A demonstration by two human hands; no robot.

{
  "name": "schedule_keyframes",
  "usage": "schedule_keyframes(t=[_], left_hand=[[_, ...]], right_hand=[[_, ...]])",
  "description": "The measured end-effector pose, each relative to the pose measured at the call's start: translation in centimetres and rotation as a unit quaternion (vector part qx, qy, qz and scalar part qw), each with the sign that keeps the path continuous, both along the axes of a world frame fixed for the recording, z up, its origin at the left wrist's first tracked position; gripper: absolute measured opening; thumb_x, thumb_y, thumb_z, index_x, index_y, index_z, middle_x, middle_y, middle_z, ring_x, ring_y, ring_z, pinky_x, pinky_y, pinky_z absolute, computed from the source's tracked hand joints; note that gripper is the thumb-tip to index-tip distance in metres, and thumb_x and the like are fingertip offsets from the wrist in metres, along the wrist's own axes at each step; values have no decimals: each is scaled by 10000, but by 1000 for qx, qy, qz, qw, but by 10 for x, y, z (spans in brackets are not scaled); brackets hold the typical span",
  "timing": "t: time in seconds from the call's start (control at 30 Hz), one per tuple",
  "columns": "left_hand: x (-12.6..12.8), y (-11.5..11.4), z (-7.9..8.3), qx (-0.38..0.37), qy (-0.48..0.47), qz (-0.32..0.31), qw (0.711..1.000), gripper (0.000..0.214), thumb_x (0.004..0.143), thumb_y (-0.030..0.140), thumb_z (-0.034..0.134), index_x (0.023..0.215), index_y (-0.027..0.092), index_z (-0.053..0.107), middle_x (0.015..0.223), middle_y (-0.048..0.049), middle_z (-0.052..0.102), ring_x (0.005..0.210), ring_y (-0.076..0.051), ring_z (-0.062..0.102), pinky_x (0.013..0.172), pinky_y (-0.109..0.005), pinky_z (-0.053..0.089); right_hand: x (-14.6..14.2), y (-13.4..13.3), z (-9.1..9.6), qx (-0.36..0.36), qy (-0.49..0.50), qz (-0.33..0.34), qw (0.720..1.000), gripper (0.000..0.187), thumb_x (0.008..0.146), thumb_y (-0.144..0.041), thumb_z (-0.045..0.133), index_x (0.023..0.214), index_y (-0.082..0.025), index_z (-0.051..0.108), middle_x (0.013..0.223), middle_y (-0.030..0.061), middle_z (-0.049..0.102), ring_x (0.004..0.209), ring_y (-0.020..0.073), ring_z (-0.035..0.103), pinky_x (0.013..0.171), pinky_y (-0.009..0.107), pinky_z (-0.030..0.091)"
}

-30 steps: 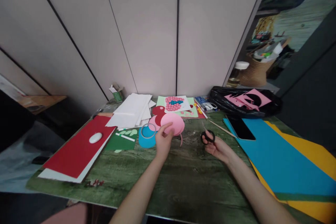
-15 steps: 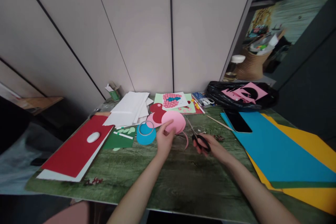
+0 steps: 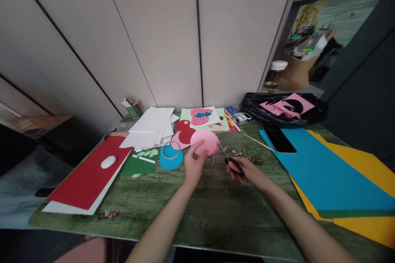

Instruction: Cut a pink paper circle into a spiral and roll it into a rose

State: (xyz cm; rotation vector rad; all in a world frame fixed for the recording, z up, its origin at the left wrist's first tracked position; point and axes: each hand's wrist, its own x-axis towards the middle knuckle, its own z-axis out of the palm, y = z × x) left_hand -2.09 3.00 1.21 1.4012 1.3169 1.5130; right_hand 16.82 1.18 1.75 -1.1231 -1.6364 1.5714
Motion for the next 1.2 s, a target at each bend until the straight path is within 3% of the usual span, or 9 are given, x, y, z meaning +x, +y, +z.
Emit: schedule_keyframes(t=[0.23, 0.7, 1.2], left_hand=[[4, -4, 0, 20, 23, -11, 999, 333, 707, 254, 603, 1033, 191, 628, 1012, -56, 634, 603, -97, 467, 549, -213, 362], [4, -5, 2, 6, 38, -26, 999, 339, 703, 225, 600, 1038, 185, 624, 954, -49, 642, 540, -81, 410, 508, -209, 330], [3, -3, 1, 13, 28, -28, 999, 340, 702, 227, 604, 1039, 183, 624, 1009, -54, 638, 582, -90, 424, 541, -213, 342]], right_hand=[[1, 1, -1, 7, -8, -21, 1000, 405, 771, -547, 469, 732, -148, 528, 550, -23, 516, 418, 75, 427, 355, 182, 307], [1, 3, 0, 25, -44, -43, 998, 282, 787, -429, 484, 728, -156, 519, 541, -30, 507, 428, 77, 428, 358, 174, 296], [2, 4, -1, 70, -81, -44, 993, 290, 807, -424, 465, 701, -158, 511, 538, -23, 502, 428, 72, 403, 375, 176, 274]])
